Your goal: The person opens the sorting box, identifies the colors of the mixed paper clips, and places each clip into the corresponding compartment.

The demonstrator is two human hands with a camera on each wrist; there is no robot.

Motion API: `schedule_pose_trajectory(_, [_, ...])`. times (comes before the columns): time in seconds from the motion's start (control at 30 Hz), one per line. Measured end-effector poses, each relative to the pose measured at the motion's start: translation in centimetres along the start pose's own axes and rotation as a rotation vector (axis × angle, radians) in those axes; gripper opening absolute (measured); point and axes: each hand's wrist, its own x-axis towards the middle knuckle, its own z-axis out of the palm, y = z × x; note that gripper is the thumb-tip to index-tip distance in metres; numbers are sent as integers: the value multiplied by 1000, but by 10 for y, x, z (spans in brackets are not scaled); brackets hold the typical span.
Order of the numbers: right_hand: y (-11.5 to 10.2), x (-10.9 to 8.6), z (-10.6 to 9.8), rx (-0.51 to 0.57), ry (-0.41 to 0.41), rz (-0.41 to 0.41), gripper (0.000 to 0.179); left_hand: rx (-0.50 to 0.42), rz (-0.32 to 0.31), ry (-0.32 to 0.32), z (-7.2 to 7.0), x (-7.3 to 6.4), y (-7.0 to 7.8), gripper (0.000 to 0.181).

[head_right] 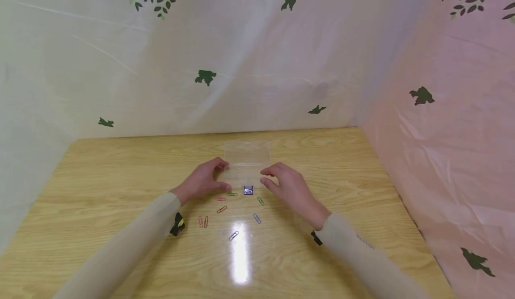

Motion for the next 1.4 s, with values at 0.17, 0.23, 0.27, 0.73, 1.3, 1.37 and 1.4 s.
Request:
schedule_pose_trajectory(0.17, [-2,-10,10,7,-60,-11,20,-7,-9,0,0,-1,1,72])
schedule_pose_trajectory(0.23, [-1,-12,14,8,-93,-2,18,-22,-13,-1,-1,-3,1,73])
schedule_pose_trajectory(0.27, [-1,-13,15,10,-112,10,16,-31,-13,-2,-2,-4,1,73])
schedule_pose_trajectory(0.73, [2,-15,30,6,-270,75,16,-83,-5,-61,-8,-8,0,68])
schedule_pose_trajectory(1.3, [1,-12,33,-40,-325,59,14,-68,4,-67,-7,-5,-2,67])
schedule_pose_trajectory(1.37, [2,-12,34,-40,-327,54,11,-67,2,-67,-8,-5,-1,67])
schedule_pose_trajectory(1.4, [3,-11,35,-38,-328,50,10,-68,-1,-67,-8,-5,-1,67])
